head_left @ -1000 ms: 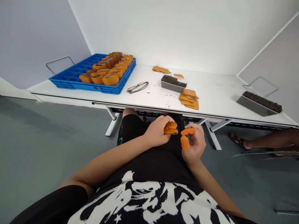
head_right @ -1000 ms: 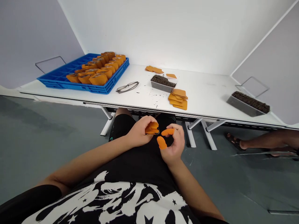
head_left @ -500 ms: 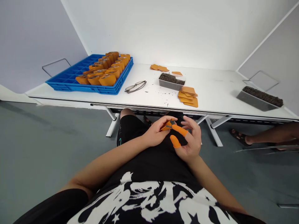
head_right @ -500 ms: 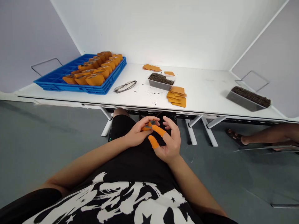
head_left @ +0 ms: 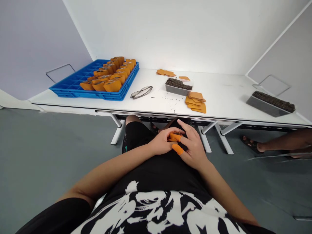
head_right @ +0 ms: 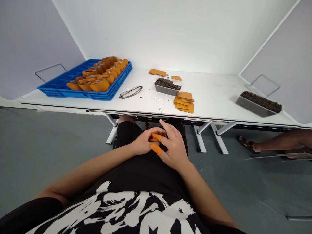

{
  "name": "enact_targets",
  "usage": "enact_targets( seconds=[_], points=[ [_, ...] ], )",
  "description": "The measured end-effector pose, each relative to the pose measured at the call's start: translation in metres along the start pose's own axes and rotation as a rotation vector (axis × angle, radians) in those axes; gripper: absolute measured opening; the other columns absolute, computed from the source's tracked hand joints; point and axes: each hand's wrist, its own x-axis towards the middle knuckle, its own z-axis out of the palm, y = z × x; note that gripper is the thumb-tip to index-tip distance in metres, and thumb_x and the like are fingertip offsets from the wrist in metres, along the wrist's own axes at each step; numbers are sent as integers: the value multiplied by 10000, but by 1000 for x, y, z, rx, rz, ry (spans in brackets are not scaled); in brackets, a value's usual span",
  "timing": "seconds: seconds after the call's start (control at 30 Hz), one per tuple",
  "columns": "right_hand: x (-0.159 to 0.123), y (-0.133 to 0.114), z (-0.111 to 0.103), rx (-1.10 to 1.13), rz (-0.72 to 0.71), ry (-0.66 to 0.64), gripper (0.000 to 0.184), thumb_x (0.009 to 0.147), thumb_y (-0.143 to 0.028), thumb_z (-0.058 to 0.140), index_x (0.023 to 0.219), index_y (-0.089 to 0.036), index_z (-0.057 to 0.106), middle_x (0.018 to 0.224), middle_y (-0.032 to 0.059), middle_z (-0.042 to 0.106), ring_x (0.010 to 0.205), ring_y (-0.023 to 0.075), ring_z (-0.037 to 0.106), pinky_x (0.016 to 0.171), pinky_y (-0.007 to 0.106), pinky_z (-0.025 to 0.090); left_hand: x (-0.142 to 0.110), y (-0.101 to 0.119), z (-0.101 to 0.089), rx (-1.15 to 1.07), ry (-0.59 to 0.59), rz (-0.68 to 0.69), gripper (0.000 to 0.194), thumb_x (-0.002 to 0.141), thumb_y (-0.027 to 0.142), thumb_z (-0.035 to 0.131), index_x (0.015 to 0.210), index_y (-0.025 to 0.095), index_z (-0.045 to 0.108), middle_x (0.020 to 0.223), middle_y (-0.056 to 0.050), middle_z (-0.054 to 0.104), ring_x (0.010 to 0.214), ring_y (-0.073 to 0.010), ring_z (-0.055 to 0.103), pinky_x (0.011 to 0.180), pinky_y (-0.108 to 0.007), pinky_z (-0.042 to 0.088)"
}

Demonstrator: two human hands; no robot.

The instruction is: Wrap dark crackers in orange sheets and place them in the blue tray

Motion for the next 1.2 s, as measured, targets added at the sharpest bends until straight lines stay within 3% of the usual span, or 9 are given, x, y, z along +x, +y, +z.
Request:
enact_targets(
  seconds=[0.13, 0.3, 0.4, 0.5, 0.67, 0.77, 0.97, 1.2],
  points=[
    [2, -1, 0, 66, 1, -129, 339, 995, -429, 667, 746, -204, 713, 1515, 118, 639, 1366, 332, 608, 1078, 546, 560, -1, -6, -1, 88, -87, 16, 257, 820, 195, 769, 1054, 124, 691, 978, -58, 727, 839, -170, 688, 762, -328, 590],
    [0, -3, 6, 134, 13, -172, 392, 1045, -380, 575, 716, -185, 659, 1712, 122, 398, 1529, 326, 465, 1185, 538, 503, 4, 4, -7, 226, -100, 53, 284, 752, 175, 774, 1021, 137, 690, 984, -53, 706, 896, -193, 648, 830, -371, 566],
    [-4, 0, 10, 152, 35, -158, 364, 1053, -360, 559, 754, -185, 669, 1735, 127, 345, 1545, 323, 445, 1190, 541, 500, 6, 7, -7, 253, -74, 67, 285, 716, 176, 750, 989, 145, 673, 953, -58, 692, 877, -206, 627, 864, -393, 558],
    [-8, 2, 11, 159, 45, -142, 332, 1048, -342, 568, 779, -189, 687, 1743, 114, 333, 1553, 325, 434, 1190, 546, 497, 6, 7, -6, 217, -78, 75, 415, 702, 175, 742, 1105, 148, 644, 1035, -83, 696, 910, -230, 658, 862, -392, 576],
    [-6, 0, 9, 140, 22, -92, 224, 1022, -335, 618, 885, -180, 706, 1781, 106, 226, 1626, 360, 296, 1266, 592, 393, -2, 9, -11, 111, -26, 79, 758, 697, 258, 850, 1366, 191, 501, 1407, -179, 604, 1207, -314, 667, 1032, -450, 567],
    [-4, -3, 10, 126, -12, -76, 216, 1030, -349, 607, 948, -173, 702, 1789, 115, 188, 1639, 359, 266, 1281, 583, 377, -6, 10, -14, 64, 27, 42, 704, 748, 270, 823, 1369, 209, 496, 1407, -167, 617, 1254, -308, 660, 1062, -445, 556],
    [-2, -6, 12, 75, -42, -73, 230, 1019, -313, 631, 832, -178, 642, 1723, 162, 360, 1619, 357, 321, 1238, 552, 442, -8, 9, -13, 104, 0, -96, 394, 774, 188, 760, 1158, 153, 680, 1060, -69, 748, 898, -203, 703, 786, -333, 586],
    [-1, -7, 8, 30, -53, -34, 401, 1053, -495, 543, 821, -181, 631, 1625, 202, 506, 1558, 395, 410, 1184, 603, 474, -6, 10, -14, 187, 92, -96, 429, 751, 128, 781, 1167, 158, 680, 1133, -68, 713, 1037, -231, 671, 926, -427, 577]
  ],
)
